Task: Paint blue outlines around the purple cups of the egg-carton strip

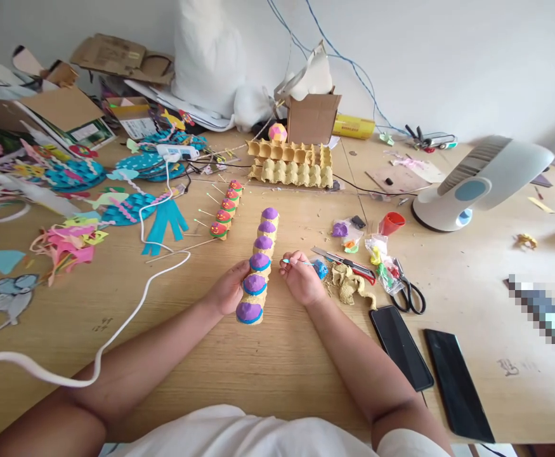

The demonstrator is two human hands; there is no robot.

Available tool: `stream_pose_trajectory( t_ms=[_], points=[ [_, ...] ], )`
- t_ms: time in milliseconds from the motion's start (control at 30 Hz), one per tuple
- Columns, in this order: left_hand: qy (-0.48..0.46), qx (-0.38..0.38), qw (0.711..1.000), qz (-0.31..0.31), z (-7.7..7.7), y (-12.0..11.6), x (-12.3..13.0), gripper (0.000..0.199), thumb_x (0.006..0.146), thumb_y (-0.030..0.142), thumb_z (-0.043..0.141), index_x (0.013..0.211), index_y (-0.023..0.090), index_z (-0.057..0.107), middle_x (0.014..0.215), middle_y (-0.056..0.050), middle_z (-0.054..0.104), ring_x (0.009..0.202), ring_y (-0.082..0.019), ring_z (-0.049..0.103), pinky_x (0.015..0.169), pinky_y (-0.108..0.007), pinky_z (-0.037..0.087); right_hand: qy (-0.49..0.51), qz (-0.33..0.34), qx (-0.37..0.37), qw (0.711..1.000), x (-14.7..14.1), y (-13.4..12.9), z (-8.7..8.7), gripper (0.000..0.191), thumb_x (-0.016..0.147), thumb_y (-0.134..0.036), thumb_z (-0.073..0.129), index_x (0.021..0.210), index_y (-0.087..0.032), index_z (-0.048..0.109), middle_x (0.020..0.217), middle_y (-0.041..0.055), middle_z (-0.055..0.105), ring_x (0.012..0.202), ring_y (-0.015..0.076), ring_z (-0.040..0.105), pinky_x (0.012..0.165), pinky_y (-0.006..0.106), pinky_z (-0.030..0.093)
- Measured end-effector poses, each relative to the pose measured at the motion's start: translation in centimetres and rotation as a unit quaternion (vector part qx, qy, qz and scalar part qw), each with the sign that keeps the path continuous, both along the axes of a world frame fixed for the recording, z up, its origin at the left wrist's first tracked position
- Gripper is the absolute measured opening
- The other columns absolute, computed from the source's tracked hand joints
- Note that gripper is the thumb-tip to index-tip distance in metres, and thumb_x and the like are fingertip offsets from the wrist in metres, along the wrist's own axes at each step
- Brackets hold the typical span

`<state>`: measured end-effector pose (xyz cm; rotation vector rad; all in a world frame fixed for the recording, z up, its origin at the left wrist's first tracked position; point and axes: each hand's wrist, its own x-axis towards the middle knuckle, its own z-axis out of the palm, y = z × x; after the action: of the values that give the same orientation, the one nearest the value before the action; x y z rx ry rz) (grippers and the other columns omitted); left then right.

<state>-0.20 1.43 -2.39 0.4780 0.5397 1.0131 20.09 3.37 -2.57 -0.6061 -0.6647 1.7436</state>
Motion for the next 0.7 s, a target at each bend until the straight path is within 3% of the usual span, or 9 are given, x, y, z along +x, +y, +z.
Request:
stream_pose_trajectory(
  t_ms=[100, 400, 700],
  points=[
    [0.051, 0.03, 0.998, 0.03, -0.33, 0.15, 0.18, 0.033, 0.083, 0.046, 0.088, 0.088, 0.016, 0.075, 0.082, -0.004, 0.075, 0.072, -0.017, 0.068, 0.066, -0.026, 0.053, 0.0, 0.01, 0.002, 1.0, -0.09, -0.08, 0.02, 0.037, 0.075, -0.034, 0.089, 0.076, -0.024, 0.054, 0.088, -0.0029, 0.061, 0.08, 0.0135, 0.059, 0.07, 0.025, 0.047],
    [0.048, 0.059, 0.997, 0.014, -0.6, 0.46, 0.49, 0.036, 0.08, 0.047, 0.09, 0.091, 0.014, 0.078, 0.083, -0.005, 0.076, 0.071, -0.016, 0.066, 0.067, -0.025, 0.053, -0.009, 0.018, 0.005, 1.0, -0.27, 0.11, 0.08, 0.036, 0.071, -0.034, 0.092, 0.072, -0.023, 0.058, 0.085, -0.0018, 0.064, 0.076, 0.0142, 0.059, 0.068, 0.027, 0.048],
    [0.029, 0.052, 0.998, 0.003, -0.6, 0.77, 0.4, 0.033, 0.081, 0.043, 0.09, 0.091, 0.015, 0.076, 0.082, -0.004, 0.074, 0.071, -0.015, 0.067, 0.066, -0.025, 0.052, -0.015, -0.064, -0.017, 0.998, -1.0, -0.83, 0.61, 0.032, 0.071, -0.029, 0.087, 0.073, -0.024, 0.055, 0.076, -0.004, 0.065, 0.069, 0.0134, 0.058, 0.063, 0.026, 0.048]
  ],
)
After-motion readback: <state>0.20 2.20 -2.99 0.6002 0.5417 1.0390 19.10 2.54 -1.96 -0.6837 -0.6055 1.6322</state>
